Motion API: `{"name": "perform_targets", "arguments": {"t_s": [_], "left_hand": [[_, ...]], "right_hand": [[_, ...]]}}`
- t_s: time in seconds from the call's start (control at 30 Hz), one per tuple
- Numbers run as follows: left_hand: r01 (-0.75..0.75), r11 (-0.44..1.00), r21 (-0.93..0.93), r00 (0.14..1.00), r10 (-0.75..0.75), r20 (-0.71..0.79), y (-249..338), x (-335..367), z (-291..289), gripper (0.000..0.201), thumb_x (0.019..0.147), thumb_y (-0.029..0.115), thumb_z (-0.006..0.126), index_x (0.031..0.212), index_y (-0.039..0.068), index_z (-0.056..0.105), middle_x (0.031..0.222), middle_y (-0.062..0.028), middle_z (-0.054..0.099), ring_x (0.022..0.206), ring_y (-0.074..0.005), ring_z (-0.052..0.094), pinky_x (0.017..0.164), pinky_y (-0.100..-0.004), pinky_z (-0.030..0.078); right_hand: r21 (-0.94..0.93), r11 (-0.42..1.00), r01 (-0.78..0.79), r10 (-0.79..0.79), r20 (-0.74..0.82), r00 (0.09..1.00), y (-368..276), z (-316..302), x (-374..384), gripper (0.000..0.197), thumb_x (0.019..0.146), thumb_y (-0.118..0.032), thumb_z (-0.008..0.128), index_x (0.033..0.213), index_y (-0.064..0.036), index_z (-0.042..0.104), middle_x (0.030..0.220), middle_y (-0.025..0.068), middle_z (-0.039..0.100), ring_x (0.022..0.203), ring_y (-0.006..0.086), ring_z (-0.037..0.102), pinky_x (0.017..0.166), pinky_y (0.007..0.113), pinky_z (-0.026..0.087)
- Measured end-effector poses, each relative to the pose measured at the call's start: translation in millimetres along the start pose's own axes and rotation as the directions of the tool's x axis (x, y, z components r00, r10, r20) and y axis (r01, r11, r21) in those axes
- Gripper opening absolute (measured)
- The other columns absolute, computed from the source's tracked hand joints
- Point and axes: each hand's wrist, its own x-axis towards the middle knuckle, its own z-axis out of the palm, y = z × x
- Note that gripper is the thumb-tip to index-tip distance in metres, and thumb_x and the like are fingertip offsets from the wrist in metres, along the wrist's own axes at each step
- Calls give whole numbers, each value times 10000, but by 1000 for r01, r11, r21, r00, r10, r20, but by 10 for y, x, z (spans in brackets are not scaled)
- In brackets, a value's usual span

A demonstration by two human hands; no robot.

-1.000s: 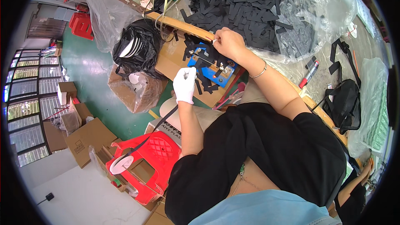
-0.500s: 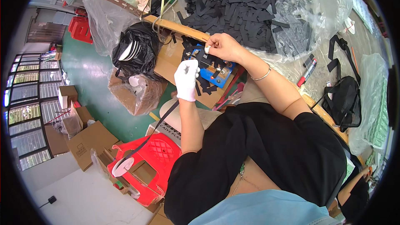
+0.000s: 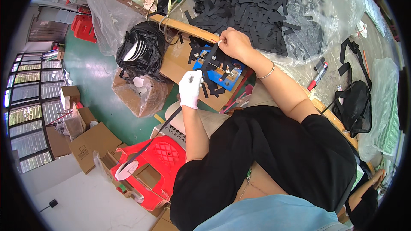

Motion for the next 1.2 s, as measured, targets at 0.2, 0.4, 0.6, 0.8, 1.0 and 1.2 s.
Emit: {"name": "perform_targets", "arguments": {"t_s": [0.2, 0.4, 0.6, 0.8, 1.0, 1.2], "left_hand": [[-53, 989, 140, 998, 56, -17, -148, 84, 11, 158, 864, 206, 631, 856, 48, 626, 681, 22, 573, 571, -44, 472, 523, -196, 367], [14, 994, -108, 999, -19, -47, 83, -65, -23, 134, 872, 199, 617, 874, 65, 620, 691, 33, 564, 562, -21, 457, 511, -167, 348], [-16, 979, -205, 1000, 12, -21, 330, -43, 118, 119, 875, 159, 615, 892, 41, 620, 697, 7, 577, 593, -42, 492, 531, -170, 369], [-71, 974, -214, 997, 76, 14, 310, 35, 250, 125, 881, 175, 596, 910, 57, 624, 695, 18, 578, 557, -23, 465, 503, -164, 343], [-42, 986, -160, 999, 41, -7, 298, 31, 227, 126, 882, 158, 607, 903, 35, 624, 700, 2, 581, 583, -42, 488, 524, -170, 373], [-53, 983, -176, 999, 52, -13, 264, 52, 233, 135, 873, 187, 616, 915, 59, 627, 699, 14, 585, 562, -27, 471, 507, -166, 345]], "right_hand": [[-38, 998, 47, -47, -14, 999, -46, 18, -31, 113, 737, -147, 603, 798, -57, 635, 899, 135, 586, 823, 326, 608, 744, 409, 493], [170, 977, 131, -112, -117, 987, -34, -32, -95, 116, 748, -120, 637, 771, -24, 575, 781, 80, 558, 699, 216, 596, 645, 337, 477], [438, 899, 13, -122, 222, 967, -31, -24, -50, 193, 825, -163, 641, 758, -2, 557, 696, 13, 561, 620, 85, 479, 572, 250, 415], [273, 961, 50, -59, 26, 998, -66, -113, -135, 215, 726, -87, 633, 931, -41, 589, 709, 84, 633, 686, 256, 630, 643, 351, 487], [319, 942, 107, -112, -4, 994, -46, -98, -151, 188, 764, -94, 652, 943, -52, 609, 802, 80, 609, 700, 202, 600, 658, 295, 469], [538, 841, 55, -172, 170, 970, 58, 94, -86, 111, 813, -120, 648, 838, -13, 642, 823, 38, 533, 730, 109, 536, 648, 251, 440]]}}
